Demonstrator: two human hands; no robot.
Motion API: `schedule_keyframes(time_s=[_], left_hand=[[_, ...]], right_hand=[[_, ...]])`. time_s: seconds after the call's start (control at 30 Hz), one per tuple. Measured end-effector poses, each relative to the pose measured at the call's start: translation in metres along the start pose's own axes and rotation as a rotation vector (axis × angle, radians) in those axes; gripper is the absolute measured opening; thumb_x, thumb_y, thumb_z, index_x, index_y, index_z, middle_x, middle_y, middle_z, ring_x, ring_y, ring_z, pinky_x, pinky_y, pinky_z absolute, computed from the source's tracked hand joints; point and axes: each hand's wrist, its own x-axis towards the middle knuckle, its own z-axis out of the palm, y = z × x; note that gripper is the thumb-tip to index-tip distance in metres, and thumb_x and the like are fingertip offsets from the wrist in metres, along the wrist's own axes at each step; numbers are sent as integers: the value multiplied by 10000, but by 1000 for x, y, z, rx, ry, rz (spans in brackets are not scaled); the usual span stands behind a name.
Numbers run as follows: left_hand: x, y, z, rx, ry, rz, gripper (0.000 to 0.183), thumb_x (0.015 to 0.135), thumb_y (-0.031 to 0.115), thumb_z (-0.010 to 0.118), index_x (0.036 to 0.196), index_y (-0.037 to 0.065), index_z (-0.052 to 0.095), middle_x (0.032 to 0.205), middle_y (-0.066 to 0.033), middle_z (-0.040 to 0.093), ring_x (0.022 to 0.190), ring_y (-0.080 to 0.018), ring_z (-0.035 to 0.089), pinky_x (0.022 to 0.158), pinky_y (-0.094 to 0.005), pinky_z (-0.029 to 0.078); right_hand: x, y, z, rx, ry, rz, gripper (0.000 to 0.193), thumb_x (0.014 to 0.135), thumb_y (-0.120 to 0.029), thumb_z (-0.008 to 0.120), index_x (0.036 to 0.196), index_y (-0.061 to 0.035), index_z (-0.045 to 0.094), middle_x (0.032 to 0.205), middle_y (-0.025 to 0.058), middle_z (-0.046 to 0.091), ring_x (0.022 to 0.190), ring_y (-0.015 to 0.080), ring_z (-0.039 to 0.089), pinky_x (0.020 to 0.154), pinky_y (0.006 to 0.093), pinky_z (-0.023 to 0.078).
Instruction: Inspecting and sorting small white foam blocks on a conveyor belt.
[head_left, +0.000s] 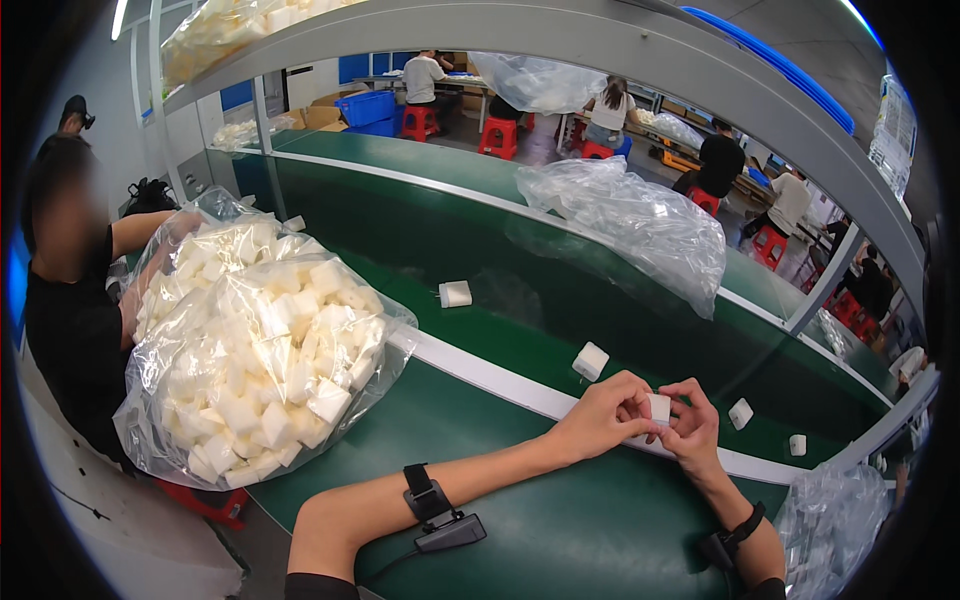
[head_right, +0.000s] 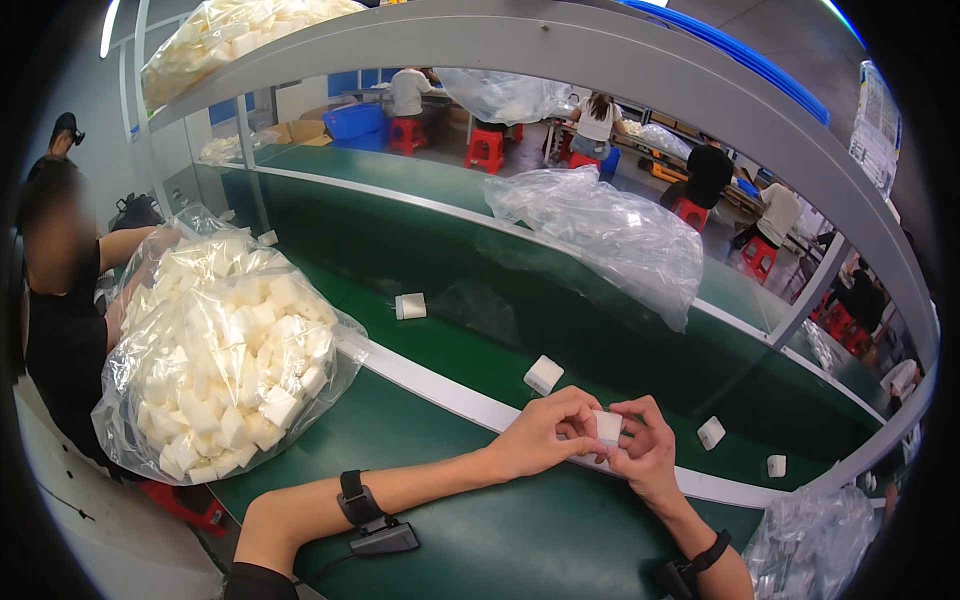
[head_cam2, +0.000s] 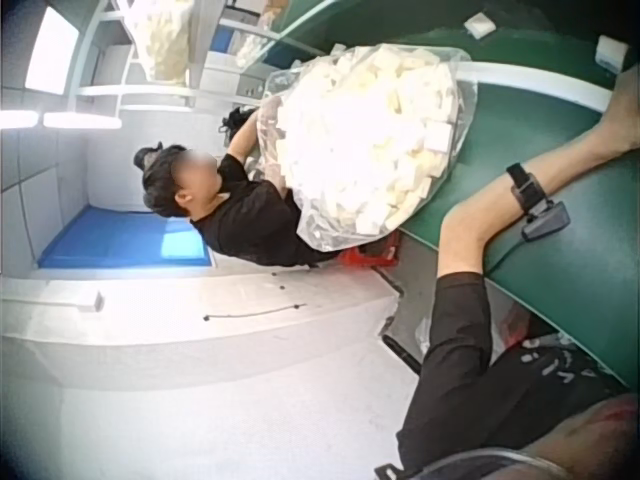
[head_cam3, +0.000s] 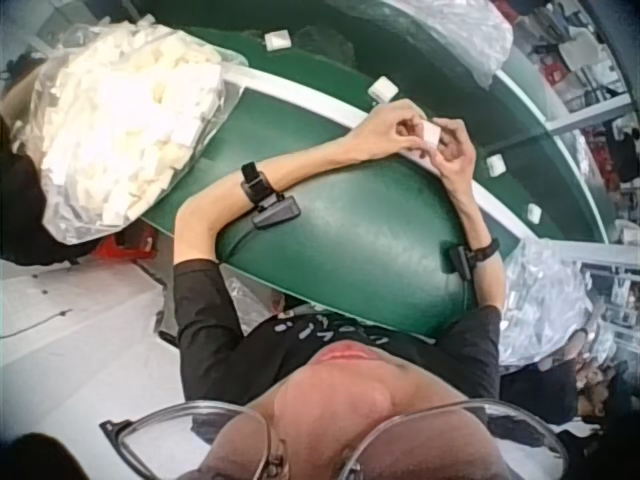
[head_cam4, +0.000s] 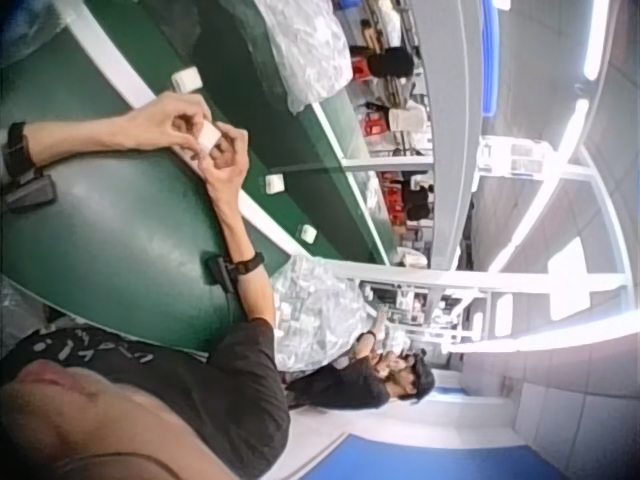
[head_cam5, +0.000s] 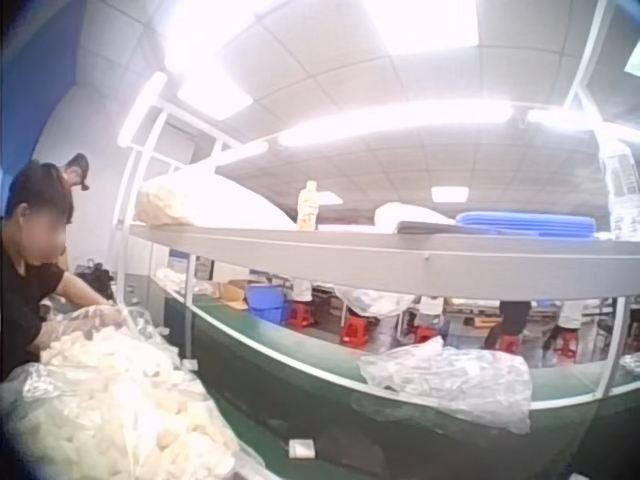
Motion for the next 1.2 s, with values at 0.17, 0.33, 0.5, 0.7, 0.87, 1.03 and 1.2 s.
schedule_keyframes(time_s=[0.17, 0.33, 0.5, 0.7, 0.87, 1.03, 1.2], left_hand=[[1, 1, 2, 36, 4, -2, 207, 845, 79, 777, 905, 6, 594, 990, -70, 564, 760, -117, 634, 684, -268, 537], [2, 5, -2, 50, -21, -25, 284, 854, 72, 763, 1044, 6, 563, 989, -81, 590, 754, -114, 635, 674, -258, 531], [1, 12, -3, -172, -36, -135, 395, 846, 36, 752, 1162, -9, 520, 962, -93, 644, 742, -95, 634, 634, -235, 497], [1, 8, -10, -165, -105, -205, 405, 867, 49, 757, 1187, -14, 517, 874, -78, 651, 799, -83, 663, 697, -217, 513], [1, 0, -7, -89, -71, -143, 272, 855, 47, 771, 1017, -3, 557, 964, -78, 629, 757, -82, 654, 678, -216, 518], [-2, 6, -3, -37, -49, -67, 271, 870, 42, 756, 786, 20, 499, 1120, -103, 585, 690, -99, 652, 615, -227, 524], [-1, 10, -8, -116, -92, -206, 378, 877, 108, 771, 706, 37, 442, 1151, -97, 602, 612, -97, 640, 515, -223, 516]], right_hand=[[-1, -6, 4, 18, 24, 33, 463, 794, -25, 717, 1180, 32, 469, 1093, 114, 522, 1015, 203, 609, 721, 311, 616], [0, -6, 9, 44, 31, 11, 472, 794, -28, 713, 1195, 23, 470, 1149, 118, 497, 1037, 203, 593, 743, 322, 611], [1, -7, 9, 52, 65, -6, 499, 804, -20, 691, 1250, 22, 472, 1178, 112, 466, 1063, 202, 573, 766, 332, 601], [-1, -8, 4, 89, -11, 28, 553, 810, -29, 701, 1309, 34, 470, 1167, 99, 459, 1062, 200, 570, 774, 330, 585], [1, -5, 0, 21, -48, 32, 491, 810, -37, 712, 1254, 53, 523, 1148, 76, 459, 1076, 220, 590, 827, 347, 588], [-2, -6, 0, -10, -43, 32, 473, 809, -26, 712, 1238, 56, 532, 1126, 71, 455, 1086, 226, 600, 864, 356, 583], [-2, -3, -2, -36, -67, -2, 459, 833, -13, 681, 1258, 50, 519, 1138, 72, 448, 1121, 213, 578, 831, 340, 578]])
